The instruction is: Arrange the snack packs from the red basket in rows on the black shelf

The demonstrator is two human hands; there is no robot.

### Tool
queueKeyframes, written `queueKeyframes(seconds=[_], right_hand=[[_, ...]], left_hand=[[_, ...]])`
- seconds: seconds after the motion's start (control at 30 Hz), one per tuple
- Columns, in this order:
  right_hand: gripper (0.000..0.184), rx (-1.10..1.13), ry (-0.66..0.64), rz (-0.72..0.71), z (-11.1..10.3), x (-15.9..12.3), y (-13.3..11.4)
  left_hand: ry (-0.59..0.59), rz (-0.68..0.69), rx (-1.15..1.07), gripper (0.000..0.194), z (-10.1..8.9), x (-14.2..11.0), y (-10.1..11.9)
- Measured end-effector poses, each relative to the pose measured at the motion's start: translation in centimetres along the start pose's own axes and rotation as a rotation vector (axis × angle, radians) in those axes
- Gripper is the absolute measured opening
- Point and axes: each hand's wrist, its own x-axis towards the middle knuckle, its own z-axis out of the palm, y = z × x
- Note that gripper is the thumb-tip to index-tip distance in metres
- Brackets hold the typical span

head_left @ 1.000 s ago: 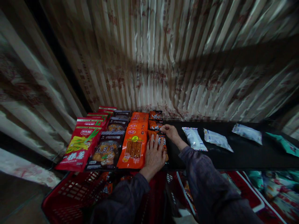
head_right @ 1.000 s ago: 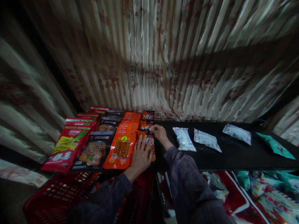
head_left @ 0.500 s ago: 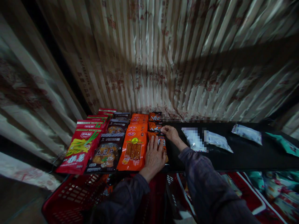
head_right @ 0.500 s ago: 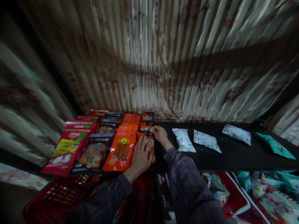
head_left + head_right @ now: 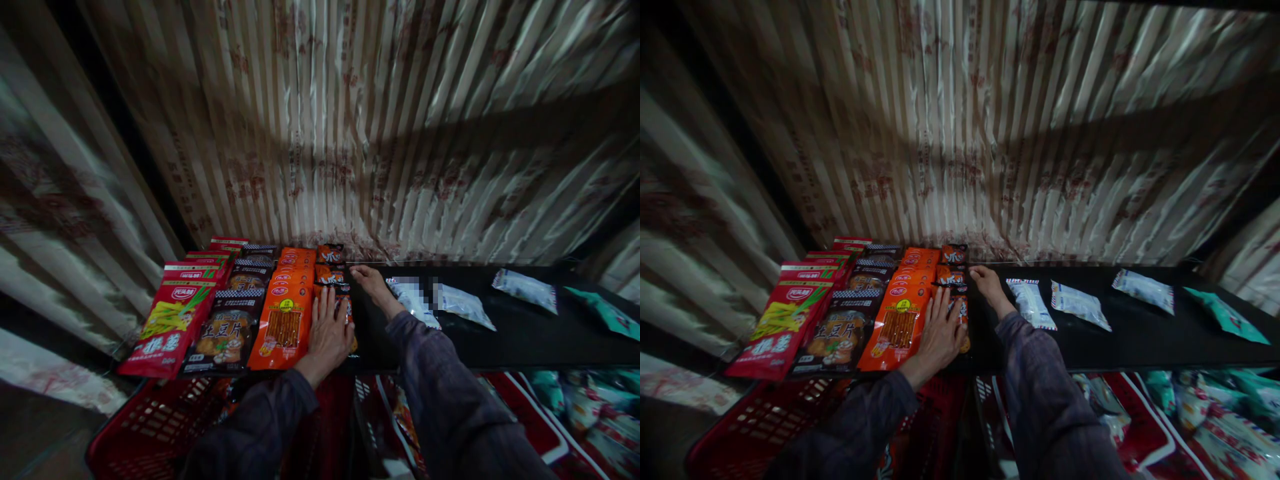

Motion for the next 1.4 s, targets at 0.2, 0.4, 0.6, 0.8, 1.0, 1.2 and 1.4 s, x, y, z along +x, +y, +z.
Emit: queueKeyframes(seconds=[0.2, 0.4, 0.6, 0.8, 1.0, 1.2, 1.4], right_hand=[[0.030, -0.144, 0.022, 0.035, 1.3, 2.3, -0.6], [0.031, -0.297, -0.021, 0.025, 2.4, 3.6, -0.9], [0.023, -0.297, -0.054, 0.046, 3.2, 5.3, 0.3], [0.009, -0.302, -0.029, 0.068, 3.5, 6.4, 1.3], [0.015, -0.309, 0.045, 0.136, 3.6, 6.7, 1.3], [0.013, -0.295, 0.077, 0.151, 4.0, 7.1, 1.4], [0.011, -0.290, 0.118, 0.109, 4.2, 6.8, 1.8]], left_hand=[[-0.089, 0.012, 0.030, 0.055, -1.2, 3.6, -0.2], [-0.132, -0.014, 0.067, 0.056, -0.8, 7.1, -1.3], [-0.080, -0.032, 0.065, 0.054, 1.0, 8.1, -2.2], [-0.033, 0.001, 0.050, 0.050, 2.3, 8.1, -2.4], [-0.018, 0.012, 0.077, 0.052, 2.5, 8.0, -2.3], [-0.013, 0.007, 0.084, 0.050, 2.5, 7.9, -2.3], [-0.020, 0.010, 0.072, 0.050, 2.6, 7.9, -2.3]])
